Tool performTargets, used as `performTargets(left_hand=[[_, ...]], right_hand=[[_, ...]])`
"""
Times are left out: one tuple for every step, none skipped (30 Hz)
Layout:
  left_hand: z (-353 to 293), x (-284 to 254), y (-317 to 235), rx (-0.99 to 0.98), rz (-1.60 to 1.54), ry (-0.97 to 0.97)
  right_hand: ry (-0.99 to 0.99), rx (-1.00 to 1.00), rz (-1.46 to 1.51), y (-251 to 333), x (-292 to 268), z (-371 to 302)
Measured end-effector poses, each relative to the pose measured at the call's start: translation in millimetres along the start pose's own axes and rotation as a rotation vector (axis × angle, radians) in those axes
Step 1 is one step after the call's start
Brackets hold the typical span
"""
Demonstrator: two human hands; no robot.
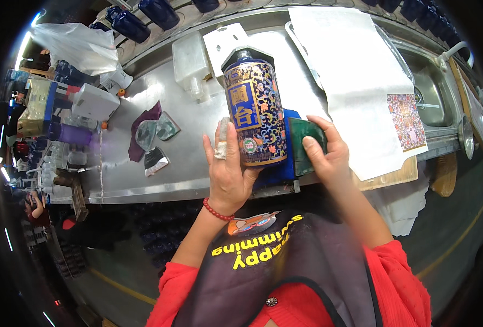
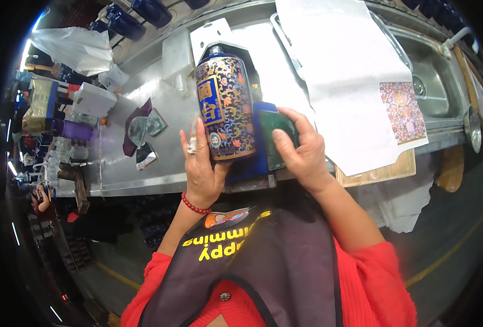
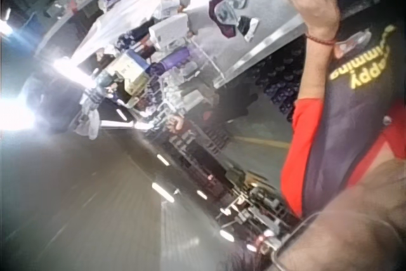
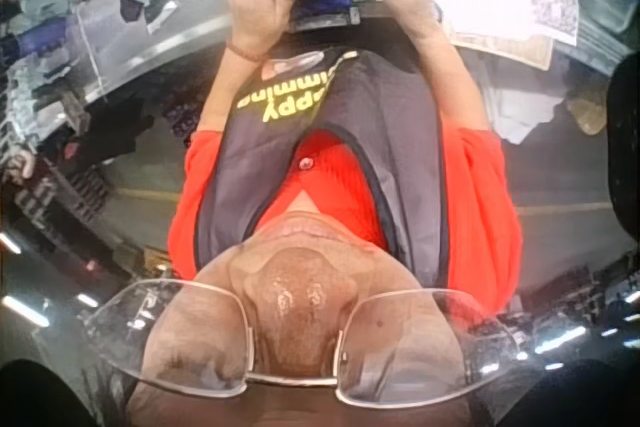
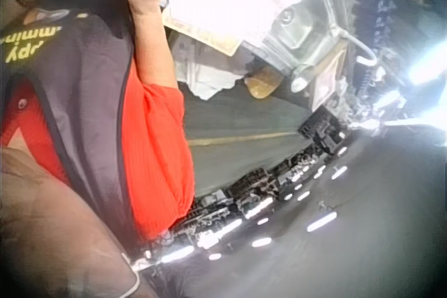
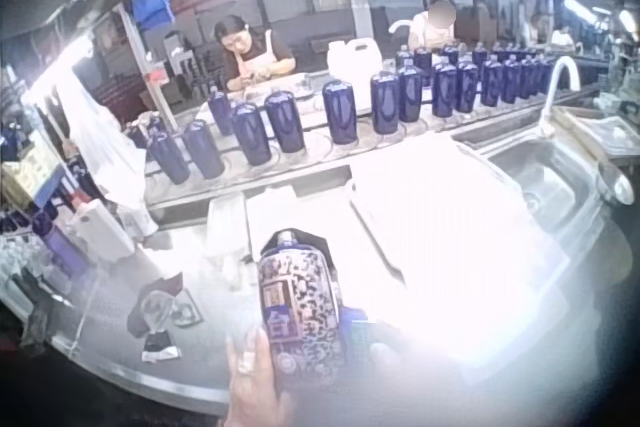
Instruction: The person applies decorative stickers to a blue cylindrical container, smoothing each with a green plastic squeegee. They rotate the container to align and press the stickers, then retrieve another container from a nearby rack to continue the process.
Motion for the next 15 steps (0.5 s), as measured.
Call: performTargets(left_hand=[[-0.2,-0.5,-0.8,-0.013,-0.007,0.005],[1.6,-0.7,-0.7,-0.019,-0.013,0.006],[2.6,-0.8,-1.6,-0.022,-0.025,0.011],[3.6,-1.8,-2.9,-0.010,0.008,0.008],[4.1,-3.5,-4.7,0.003,0.032,-0.008],[4.5,-5.8,-6.3,0.021,0.050,-0.021],[4.4,-7.8,-7.4,0.036,0.066,-0.041],[5.0,-7.9,-7.9,0.051,0.064,-0.045],[4.2,-8.4,-8.9,0.060,0.062,-0.043],[3.3,-8.6,-9.4,0.051,0.061,-0.022],[3.0,-9.3,-11.7,0.107,0.094,-0.027],[1.9,-9.8,-14.2,0.142,0.130,-0.015],[1.3,-11.4,-16.9,0.206,0.162,-0.026],[0.9,-12.9,-19.2,0.225,0.170,-0.060],[1.6,-13.8,-19.7,0.245,0.199,-0.042]], right_hand=[[0.062,-0.075,0.063,2.0,-0.2,-0.3],[0.102,-0.115,0.127,3.5,1.4,-1.2],[0.121,-0.115,0.191,3.9,0.9,-3.7],[0.212,-0.235,0.154,7.7,4.0,-4.2],[0.269,-0.226,0.059,7.9,6.0,-6.1],[0.221,-0.143,0.090,6.3,4.1,-4.5],[0.202,-0.002,0.075,2.3,3.1,-2.4],[0.119,0.089,0.145,0.2,-0.7,-4.1],[0.072,0.013,0.069,2.2,-4.1,-3.3],[0.147,-0.050,0.096,4.1,-2.6,-5.9],[0.186,-0.068,0.143,4.4,-2.8,-7.3],[0.193,-0.066,0.121,2.7,-2.1,-6.7],[0.201,-0.085,0.108,1.2,-1.4,-6.8],[0.224,-0.111,0.089,-0.8,0.2,-6.2],[0.175,-0.098,0.145,-4.5,0.0,-5.2]])
Point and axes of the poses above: each hand's wrist, its own z-axis towards the middle knuckle, its own x-axis out of the palm, y = z × x, the point moved 3 cm from there along z, towards the middle knuckle, and after that the axes turned 6 degrees about x, right-handed, at the moved point
